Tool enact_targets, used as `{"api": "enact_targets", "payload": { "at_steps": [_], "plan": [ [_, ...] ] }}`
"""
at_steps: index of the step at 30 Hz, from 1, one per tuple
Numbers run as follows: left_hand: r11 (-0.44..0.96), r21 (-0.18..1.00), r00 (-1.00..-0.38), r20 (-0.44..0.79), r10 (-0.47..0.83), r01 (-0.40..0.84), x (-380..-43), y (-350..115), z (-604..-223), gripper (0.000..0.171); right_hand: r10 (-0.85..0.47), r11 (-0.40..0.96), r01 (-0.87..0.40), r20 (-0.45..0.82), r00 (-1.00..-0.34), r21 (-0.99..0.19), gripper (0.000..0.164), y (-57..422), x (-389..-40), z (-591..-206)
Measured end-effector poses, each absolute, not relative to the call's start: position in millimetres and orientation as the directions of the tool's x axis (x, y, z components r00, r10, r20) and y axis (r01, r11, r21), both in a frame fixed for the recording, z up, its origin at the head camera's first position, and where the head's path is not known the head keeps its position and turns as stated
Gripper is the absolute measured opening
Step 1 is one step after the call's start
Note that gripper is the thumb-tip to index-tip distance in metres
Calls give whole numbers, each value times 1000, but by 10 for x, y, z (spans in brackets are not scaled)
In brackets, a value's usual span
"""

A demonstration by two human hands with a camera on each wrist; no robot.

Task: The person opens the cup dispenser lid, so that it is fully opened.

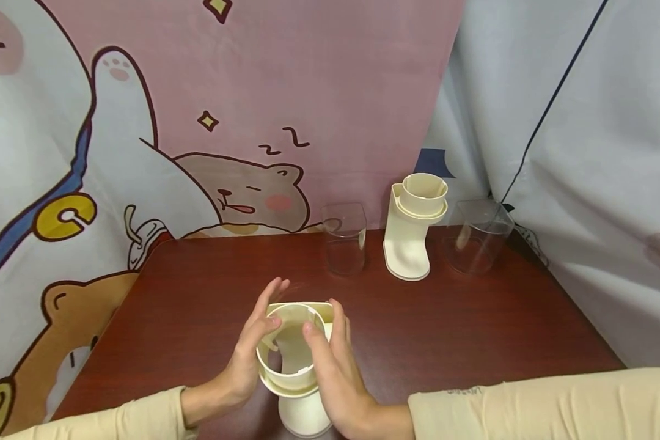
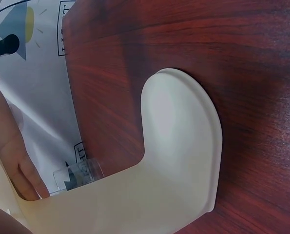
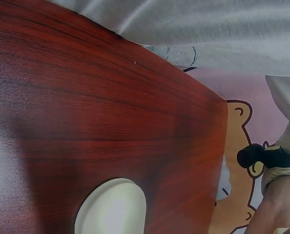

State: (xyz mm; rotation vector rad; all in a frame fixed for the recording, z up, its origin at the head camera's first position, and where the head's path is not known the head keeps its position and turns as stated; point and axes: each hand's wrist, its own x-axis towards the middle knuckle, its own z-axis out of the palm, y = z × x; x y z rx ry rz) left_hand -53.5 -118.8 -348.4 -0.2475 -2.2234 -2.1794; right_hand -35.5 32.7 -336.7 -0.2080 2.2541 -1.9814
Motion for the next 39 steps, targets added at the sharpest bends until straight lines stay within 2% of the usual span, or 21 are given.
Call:
{"api": "enact_targets", "payload": {
  "at_steps": [8, 17, 23, 28, 39],
  "plan": [
    [39, 987, -980, 148, 132, 155, -566, -1232, -3478, 70, -146, 115, -49, 32, -989, -992, 63, 287, -435, -3392],
    [54, 990, -983, 118, 143, 126, -790, -1332, -3501, 75, -116, 99, -51, 39, -992, -994, 63, 175, -624, -3413],
    [42, 989, -980, 137, 144, 144, -1047, -1412, -3537, 74, -74, 86, -76, 70, -995, -993, 64, 77, -884, -3445],
    [20, 989, -977, 145, 154, 149, -1253, -1454, -3549, 75, -88, 76, -93, 86, -992, -993, 66, 51, -1109, -3456],
    [5, 997, -984, 74, 160, 76, -1780, -1644, -3543, 74, -95, 78, -90, 83, -992, -993, 74, -109, -1613, -3457]
  ]
}}
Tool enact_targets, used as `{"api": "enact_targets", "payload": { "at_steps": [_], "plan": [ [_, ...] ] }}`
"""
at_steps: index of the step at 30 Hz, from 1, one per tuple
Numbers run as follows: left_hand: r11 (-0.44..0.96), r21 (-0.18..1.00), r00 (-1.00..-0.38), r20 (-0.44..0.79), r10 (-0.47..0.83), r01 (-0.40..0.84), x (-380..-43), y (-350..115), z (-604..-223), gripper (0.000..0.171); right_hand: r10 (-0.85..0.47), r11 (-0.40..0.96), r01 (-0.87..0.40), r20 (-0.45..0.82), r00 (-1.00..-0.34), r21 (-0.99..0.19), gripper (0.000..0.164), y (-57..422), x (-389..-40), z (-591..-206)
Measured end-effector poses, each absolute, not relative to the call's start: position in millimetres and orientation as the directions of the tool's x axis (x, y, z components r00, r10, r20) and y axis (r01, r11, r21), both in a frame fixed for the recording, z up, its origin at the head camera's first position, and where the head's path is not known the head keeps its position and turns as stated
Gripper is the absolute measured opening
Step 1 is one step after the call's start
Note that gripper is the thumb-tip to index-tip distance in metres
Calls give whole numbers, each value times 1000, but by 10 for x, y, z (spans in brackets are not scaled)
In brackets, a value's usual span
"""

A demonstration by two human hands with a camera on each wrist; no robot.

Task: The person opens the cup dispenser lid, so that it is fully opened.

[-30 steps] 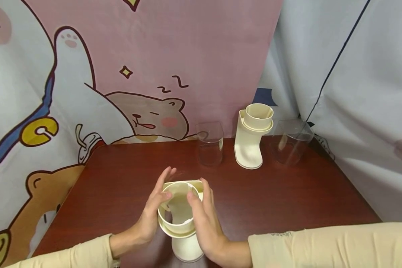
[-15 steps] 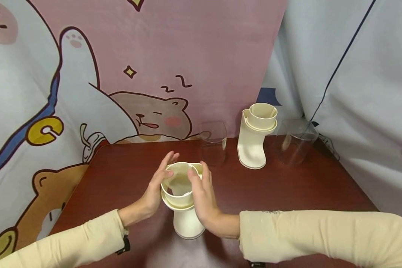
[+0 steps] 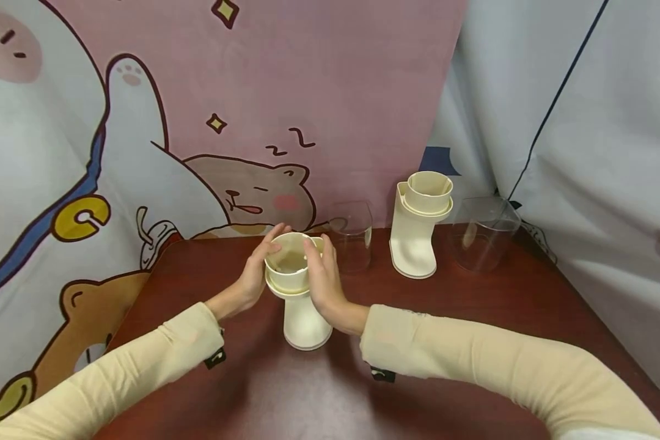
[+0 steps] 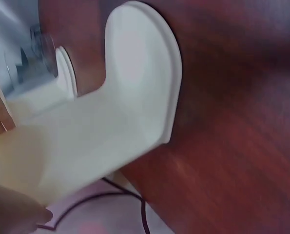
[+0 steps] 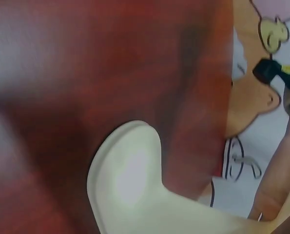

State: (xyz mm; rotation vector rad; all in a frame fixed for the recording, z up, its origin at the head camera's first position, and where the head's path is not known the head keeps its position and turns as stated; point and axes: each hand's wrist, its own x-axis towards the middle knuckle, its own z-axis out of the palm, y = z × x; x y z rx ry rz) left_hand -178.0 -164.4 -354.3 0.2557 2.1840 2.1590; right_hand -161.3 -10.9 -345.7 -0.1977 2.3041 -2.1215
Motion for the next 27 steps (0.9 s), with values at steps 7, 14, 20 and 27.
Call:
{"api": "enact_targets", "payload": {
  "at_steps": [7, 14, 20, 27],
  "plan": [
    [-36, 995, -980, 100, 174, 95, -2149, -1729, -3578, 74, -40, 82, -100, 97, -994, -992, 76, -259, -1990, -3504],
    [-21, 993, -981, 119, 155, 117, -2431, -1870, -3560, 76, -31, 57, -112, 110, -993, -992, 77, -406, -2288, -3512],
    [9, 993, -984, 112, 141, 115, -2614, -1925, -3570, 78, -15, 81, -134, 133, -991, -988, 76, -480, -2500, -3531],
    [38, 996, -988, 74, 134, 80, -2913, -1975, -3554, 76, 38, 85, -132, 136, -990, -988, 78, -564, -2784, -3515]
  ]
}}
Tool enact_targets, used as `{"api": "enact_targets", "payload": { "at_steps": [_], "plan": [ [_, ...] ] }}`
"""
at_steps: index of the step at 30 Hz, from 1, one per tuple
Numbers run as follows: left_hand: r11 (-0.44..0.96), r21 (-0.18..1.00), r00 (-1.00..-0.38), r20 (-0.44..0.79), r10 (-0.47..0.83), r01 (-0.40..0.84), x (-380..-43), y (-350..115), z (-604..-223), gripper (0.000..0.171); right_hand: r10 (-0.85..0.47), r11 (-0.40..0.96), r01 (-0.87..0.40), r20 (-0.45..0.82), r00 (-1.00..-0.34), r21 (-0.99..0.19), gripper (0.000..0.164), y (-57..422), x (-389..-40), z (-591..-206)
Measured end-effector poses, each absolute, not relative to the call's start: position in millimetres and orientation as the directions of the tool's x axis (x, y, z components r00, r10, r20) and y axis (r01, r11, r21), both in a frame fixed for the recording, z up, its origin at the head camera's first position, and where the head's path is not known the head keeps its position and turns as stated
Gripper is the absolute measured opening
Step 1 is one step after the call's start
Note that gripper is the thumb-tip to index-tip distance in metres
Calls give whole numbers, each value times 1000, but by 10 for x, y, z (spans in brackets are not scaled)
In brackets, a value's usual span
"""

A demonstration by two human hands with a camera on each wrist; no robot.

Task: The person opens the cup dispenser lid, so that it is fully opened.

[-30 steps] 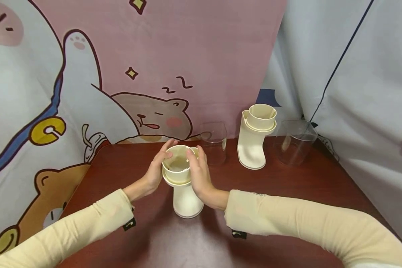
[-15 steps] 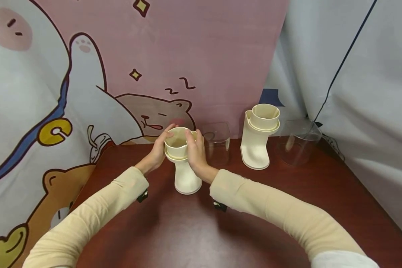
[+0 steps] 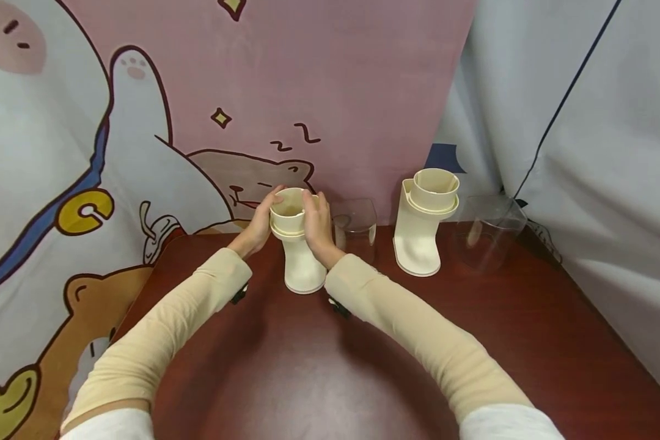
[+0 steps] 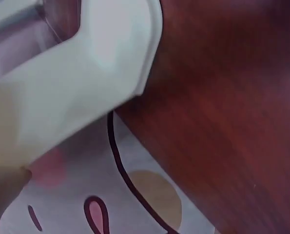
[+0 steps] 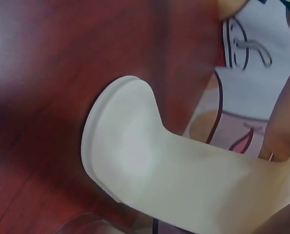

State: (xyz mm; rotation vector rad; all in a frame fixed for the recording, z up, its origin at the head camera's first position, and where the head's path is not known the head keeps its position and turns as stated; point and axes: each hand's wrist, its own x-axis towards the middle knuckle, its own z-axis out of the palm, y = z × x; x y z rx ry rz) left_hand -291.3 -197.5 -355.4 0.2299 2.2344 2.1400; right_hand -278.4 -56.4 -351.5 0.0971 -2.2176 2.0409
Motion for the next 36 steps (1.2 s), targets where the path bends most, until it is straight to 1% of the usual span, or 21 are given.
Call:
{"api": "enact_targets", "payload": {
  "at_steps": [6, 12, 21, 25, 29, 34, 36],
  "plan": [
    [45, 999, -995, 13, 98, 18, -3114, -1974, -3507, 73, 57, 72, -113, 117, -991, -991, 78, -590, -2968, -3466],
    [57, 997, -992, 52, 117, 59, -3205, -1948, -3481, 72, 70, 81, -135, 141, -988, -988, 78, -553, -3077, -3456],
    [59, 998, -993, 30, 113, 36, -3187, -2013, -3464, 74, 8, 75, -95, 96, -995, -993, 81, -580, -3050, -3457],
    [39, 999, -993, 24, 119, 29, -3191, -2022, -3482, 76, 9, 73, -99, 100, -995, -992, 83, -594, -3032, -3466],
    [22, 1000, -996, -2, 92, 0, -3195, -2024, -3457, 76, -3, 90, -83, 83, -997, -992, 86, -603, -3035, -3445],
    [14, 1000, -997, 11, 80, 12, -3168, -2037, -3454, 54, -10, 117, -82, 82, -997, -990, 86, -599, -3042, -3440],
    [2, 999, -996, 34, 86, 34, -3140, -2030, -3464, 51, -7, 120, -103, 103, -995, -987, 83, -582, -3036, -3440]
  ]
}}
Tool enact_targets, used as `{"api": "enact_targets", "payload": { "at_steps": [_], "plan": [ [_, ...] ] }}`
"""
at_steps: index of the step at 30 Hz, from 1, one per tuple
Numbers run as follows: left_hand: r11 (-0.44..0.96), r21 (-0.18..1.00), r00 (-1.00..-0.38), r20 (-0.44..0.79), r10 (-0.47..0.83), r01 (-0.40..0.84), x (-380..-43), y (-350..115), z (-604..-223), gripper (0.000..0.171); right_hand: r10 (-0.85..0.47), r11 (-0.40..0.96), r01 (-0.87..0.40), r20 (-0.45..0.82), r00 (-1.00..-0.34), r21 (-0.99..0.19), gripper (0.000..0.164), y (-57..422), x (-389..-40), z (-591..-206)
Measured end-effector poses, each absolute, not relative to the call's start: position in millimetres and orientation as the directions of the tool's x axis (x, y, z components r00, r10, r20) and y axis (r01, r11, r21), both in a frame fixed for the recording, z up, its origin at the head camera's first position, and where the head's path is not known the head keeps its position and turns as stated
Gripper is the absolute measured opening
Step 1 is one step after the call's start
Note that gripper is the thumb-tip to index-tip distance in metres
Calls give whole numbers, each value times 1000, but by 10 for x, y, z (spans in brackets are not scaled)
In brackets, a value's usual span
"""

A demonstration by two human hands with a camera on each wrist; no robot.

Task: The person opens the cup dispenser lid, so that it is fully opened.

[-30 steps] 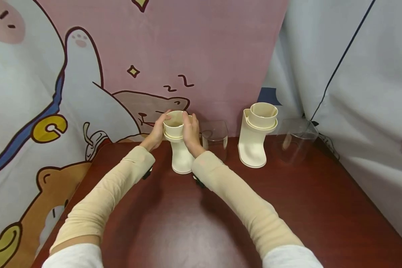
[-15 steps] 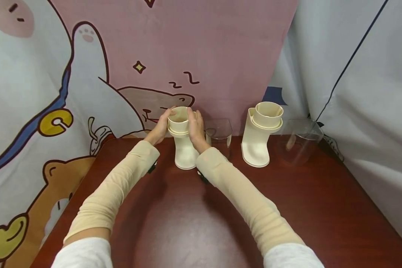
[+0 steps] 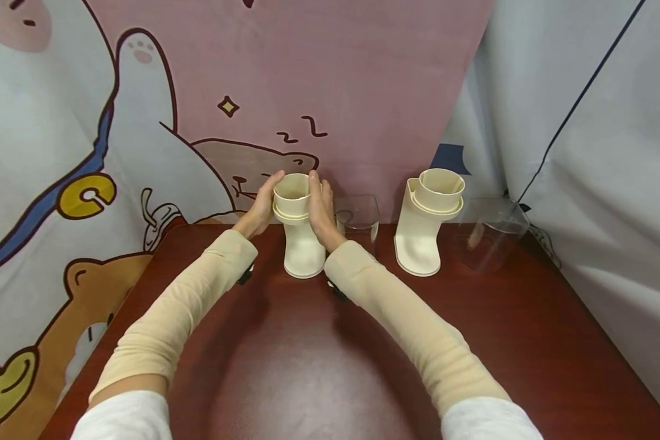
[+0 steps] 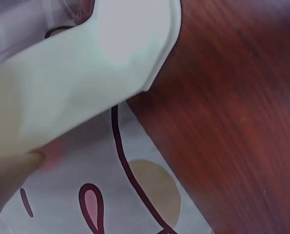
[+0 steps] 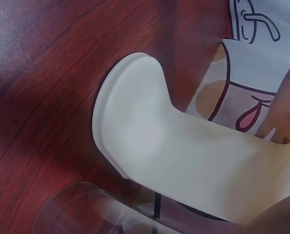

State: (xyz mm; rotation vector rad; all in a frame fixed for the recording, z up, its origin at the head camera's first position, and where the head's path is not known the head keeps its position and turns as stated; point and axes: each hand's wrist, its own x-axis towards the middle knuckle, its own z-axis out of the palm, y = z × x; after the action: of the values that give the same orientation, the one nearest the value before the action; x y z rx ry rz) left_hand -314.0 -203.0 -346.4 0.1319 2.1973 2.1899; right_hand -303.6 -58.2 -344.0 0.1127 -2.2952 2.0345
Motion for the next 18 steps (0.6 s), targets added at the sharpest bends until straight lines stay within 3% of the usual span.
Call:
{"api": "enact_targets", "payload": {
  "at_steps": [9, 18],
  "plan": [
    [-87, 991, -995, 99, -15, 100, -2870, -1901, -3448, 79, 13, 74, -116, 117, -993, -990, 83, -521, -2879, -3372],
    [-66, 979, -968, 180, -175, 194, -2363, -1764, -3464, 75, -19, 80, -116, 115, -993, -990, 88, -388, -2551, -3325]
  ]
}}
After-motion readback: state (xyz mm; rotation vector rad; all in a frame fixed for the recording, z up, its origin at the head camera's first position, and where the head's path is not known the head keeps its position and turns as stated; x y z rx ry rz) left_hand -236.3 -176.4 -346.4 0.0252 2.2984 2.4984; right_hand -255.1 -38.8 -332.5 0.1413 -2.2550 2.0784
